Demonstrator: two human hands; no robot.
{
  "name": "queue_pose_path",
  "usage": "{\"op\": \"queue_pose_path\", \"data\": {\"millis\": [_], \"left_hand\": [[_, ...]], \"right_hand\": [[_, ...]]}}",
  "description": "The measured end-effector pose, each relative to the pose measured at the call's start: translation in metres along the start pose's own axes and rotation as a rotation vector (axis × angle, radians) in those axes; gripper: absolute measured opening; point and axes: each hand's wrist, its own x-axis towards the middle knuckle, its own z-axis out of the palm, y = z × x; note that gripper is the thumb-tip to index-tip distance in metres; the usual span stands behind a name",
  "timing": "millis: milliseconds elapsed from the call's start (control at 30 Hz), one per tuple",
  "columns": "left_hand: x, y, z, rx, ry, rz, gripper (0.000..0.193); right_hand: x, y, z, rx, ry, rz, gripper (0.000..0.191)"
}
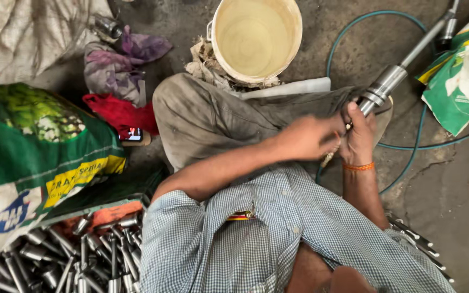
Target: The person sits on the floor and repeatedly cleans cylindrical metal parts using a handheld pneumatic tool. They pick up a part, apply the tool to its surface, and then place the cleaned part into a green crate.
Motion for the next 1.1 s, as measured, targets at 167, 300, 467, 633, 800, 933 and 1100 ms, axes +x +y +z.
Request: {"op": "queue_pose_path", "data": {"millis": [167,300,467,633,800,933,1100], "left_hand": [[0.024,-0.040,-0.025,-0.148,-0.144,-0.229,0.064],[0.044,-0.065,-0.036,-0.557,-0.285,-0.114,0.074],[0.034,-0.069,-0.029,-1.067,-0.421,0.104,0.077],[0.008,-0.073,-0.033,-1.294,-0.326,-0.176,0.052],[0.007,-0.080,-0.037,-1.464,-0.158,-0.291,0.047],[0.011,-0.079,-0.041,-1.482,-0.047,-0.297,0.050],[0.013,-0.081,-0.045,-1.518,0.013,-0.334,0.049]], "right_hand": [[0.000,-0.017,-0.019,-0.086,-0.130,0.103,0.021],[-0.017,-0.022,-0.034,-0.018,-0.383,0.353,0.031],[-0.030,0.007,-0.022,-0.123,-0.479,0.551,0.037],[-0.023,0.028,0.002,-0.422,-0.427,0.423,0.031],[-0.013,0.032,-0.006,-0.889,-0.419,-0.432,0.027],[-0.008,0.035,-0.012,-1.283,-0.337,-0.351,0.047],[0.004,0.021,0.005,-1.262,-0.589,-0.725,0.071]]}}
